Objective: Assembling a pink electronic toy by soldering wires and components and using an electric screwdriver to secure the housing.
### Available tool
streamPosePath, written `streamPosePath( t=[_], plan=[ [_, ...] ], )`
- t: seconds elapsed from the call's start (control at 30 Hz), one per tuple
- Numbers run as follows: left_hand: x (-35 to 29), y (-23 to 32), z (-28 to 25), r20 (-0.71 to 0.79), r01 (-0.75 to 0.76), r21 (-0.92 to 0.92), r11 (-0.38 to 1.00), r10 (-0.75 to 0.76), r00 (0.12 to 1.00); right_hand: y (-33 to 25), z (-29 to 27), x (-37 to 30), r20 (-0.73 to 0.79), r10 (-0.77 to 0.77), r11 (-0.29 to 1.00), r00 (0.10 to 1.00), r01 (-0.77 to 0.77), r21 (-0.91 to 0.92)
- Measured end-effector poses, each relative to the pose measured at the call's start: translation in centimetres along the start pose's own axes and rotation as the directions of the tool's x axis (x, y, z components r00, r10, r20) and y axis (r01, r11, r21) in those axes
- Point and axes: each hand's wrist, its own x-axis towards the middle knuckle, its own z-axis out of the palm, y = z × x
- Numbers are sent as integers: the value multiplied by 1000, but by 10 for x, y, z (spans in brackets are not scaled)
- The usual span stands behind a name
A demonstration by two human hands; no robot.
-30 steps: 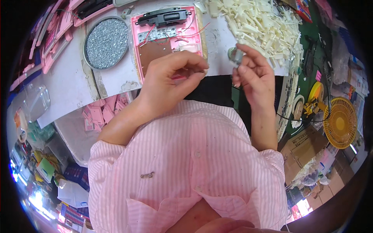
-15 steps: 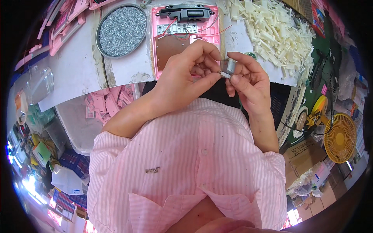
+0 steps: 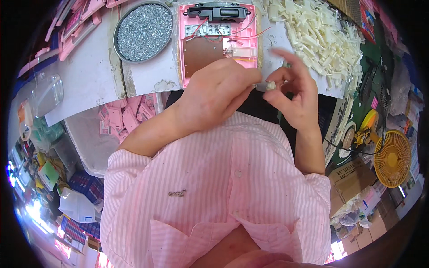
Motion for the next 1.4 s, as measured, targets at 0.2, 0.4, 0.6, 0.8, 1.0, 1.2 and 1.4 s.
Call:
streamPosePath(
  t=[0.2, 0.4, 0.6, 0.8, 1.0, 1.2, 1.4],
  plan=[
    [-2, -3, -11, -41, 84, -266, 960, -98, 994, 2, 3, 8, 37, -488, 853, 872, 485, -194],
    [-6, 0, -12, 41, 271, -532, 802, -295, 955, 0, 4, 14, 131, -606, 752, 784, 619, -225],
    [-6, -2, -2, -69, 231, -483, 844, -300, 951, 7, 8, 21, 107, -699, 664, 707, 697, -269],
    [24, -14, -29, -73, 225, 7, 974, -223, 972, 6, -24, 13, 47, -591, 737, 805, 563, -375],
    [55, -35, -14, 84, 21, 690, 723, -109, 990, 14, -37, 11, -134, -543, 807, 829, 471, -356],
    [58, -37, -3, 126, -27, 714, 700, -90, 988, 17, -38, 9, -188, -506, 837, 842, 428, -340],
    [48, -47, -10, 23, -9, 571, 821, -5, 1000, 11, -35, 20, -174, -439, 849, 881, 344, -401]
  ],
)
